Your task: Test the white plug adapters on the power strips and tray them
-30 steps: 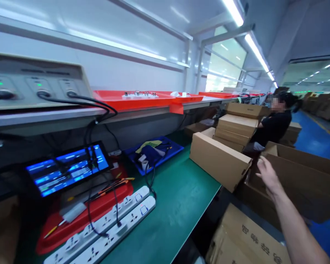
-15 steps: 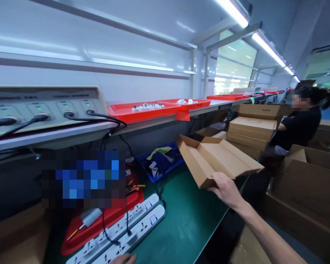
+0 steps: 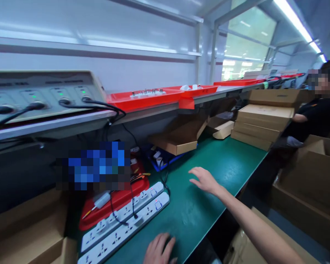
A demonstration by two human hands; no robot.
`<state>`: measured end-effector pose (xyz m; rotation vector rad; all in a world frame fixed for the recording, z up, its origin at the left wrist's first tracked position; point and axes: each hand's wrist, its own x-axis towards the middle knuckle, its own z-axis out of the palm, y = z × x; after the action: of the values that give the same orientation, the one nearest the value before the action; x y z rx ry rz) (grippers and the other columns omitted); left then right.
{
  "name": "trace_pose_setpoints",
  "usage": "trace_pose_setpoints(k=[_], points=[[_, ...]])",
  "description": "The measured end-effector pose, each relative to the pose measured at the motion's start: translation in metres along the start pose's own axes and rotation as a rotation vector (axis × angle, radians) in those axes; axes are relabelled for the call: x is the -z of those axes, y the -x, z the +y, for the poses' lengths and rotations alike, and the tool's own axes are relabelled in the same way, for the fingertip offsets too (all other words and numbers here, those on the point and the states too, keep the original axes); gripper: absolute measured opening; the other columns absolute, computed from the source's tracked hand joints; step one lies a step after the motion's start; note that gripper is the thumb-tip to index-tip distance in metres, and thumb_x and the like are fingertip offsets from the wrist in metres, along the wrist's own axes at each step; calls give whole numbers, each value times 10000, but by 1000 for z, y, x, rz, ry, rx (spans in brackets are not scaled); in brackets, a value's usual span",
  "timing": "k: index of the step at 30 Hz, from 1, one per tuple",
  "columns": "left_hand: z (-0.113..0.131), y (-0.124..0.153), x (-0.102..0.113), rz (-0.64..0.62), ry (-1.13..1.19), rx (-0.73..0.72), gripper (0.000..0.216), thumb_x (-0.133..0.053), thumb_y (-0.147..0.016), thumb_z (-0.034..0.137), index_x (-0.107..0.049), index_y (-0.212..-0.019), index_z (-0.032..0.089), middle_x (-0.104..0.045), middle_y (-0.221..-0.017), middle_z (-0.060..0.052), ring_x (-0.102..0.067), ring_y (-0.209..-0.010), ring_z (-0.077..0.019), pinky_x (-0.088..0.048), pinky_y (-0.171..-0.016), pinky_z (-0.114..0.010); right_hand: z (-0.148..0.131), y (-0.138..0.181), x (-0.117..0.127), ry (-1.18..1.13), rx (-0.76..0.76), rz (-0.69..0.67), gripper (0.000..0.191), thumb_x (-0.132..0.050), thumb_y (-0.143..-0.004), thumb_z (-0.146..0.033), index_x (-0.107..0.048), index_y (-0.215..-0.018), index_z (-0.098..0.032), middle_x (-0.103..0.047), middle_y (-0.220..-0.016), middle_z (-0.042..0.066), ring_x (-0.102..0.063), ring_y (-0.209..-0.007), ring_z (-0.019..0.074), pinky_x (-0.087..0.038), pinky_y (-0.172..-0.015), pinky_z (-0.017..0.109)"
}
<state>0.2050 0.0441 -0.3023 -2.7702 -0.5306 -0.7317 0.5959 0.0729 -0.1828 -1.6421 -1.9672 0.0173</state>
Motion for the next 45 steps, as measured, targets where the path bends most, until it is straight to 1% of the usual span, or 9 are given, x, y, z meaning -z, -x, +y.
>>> trace_pose_setpoints(k=[7,13,18,25,29,33,37,41,45], points=[[19,-17,15,35,-9,90,417,-535,-1081,497,-732,-1320,218,-772,-1220,-141,-743,-1098,-272,-642,-905,-379,-12,14,-37,-93,55,-142,174,-682,-1046,-280,-765,-1191,-232,-798,-1146,81,-743,-1075,250,-573,-970,379],[28,2,14,116,-22,70,376,-507,-1111,437,-744,-1289,206,-775,-1248,-145,-738,-1139,-275,-639,-916,-392,-98,-28,-71,-102,217,-150,117,-722,-1017,-260,-774,-1112,-217,-808,-1097,63,-724,-1020,218,-551,-907,318],[11,19,6,18,76,24,337,-604,-1072,394,-708,-1348,232,-759,-1321,-134,-729,-1194,-295,-635,-944,-416,-117,22,-102,-100,203,64,220,-630,-1081,-370,-737,-1234,-254,-795,-1208,65,-708,-1058,243,-550,-906,373],[17,9,22,-13,125,-12,374,-541,-1102,410,-677,-1354,168,-730,-1341,-179,-700,-1222,-342,-605,-942,-471,-44,173,-33,-202,-438,413,209,-602,-1061,-293,-792,-1094,-214,-818,-1076,106,-752,-1015,260,-594,-947,419],[29,1,28,24,146,62,350,-533,-1108,389,-694,-1329,170,-724,-1343,-168,-680,-1243,-333,-584,-988,-478,-23,201,7,-141,-626,481,240,-592,-1052,-341,-796,-1056,-213,-825,-1056,112,-770,-956,273,-612,-915,428],[43,-3,36,-11,149,139,327,-547,-1101,370,-701,-1341,209,-716,-1379,-141,-657,-1296,-314,-577,-1051,-491,-40,145,0,-150,-365,435,237,-577,-1092,-349,-778,-1148,-238,-805,-1114,108,-757,-1023,283,-607,-945,452],[55,-1,31,7,117,260,363,-539,-1085,447,-714,-1317,230,-736,-1350,-134,-675,-1266,-328,-584,-1052,-527,-86,24,-43,-171,79,201,278,-522,-1110,-266,-773,-1228,-253,-789,-1158,115,-713,-1072,282,-588,-968,460],[62,9,5,241,45,277,473,-487,-1075,603,-757,-1152,222,-798,-1137,-131,-739,-1090,-320,-618,-930,-481,-143,-111,-95,-21,351,-130,318,-515,-1082,-171,-768,-1269,-217,-768,-1225,122,-644,-1124,270,-544,-1019,422],[64,14,-37,479,-44,343,444,-512,-1061,600,-767,-977,246,-792,-923,-120,-762,-910,-290,-630,-812,-439,-183,-206,-137,171,357,-317,351,-556,-1056,-152,-718,-1363,-200,-717,-1357,145,-579,-1270,288,-496,-1059,407]])
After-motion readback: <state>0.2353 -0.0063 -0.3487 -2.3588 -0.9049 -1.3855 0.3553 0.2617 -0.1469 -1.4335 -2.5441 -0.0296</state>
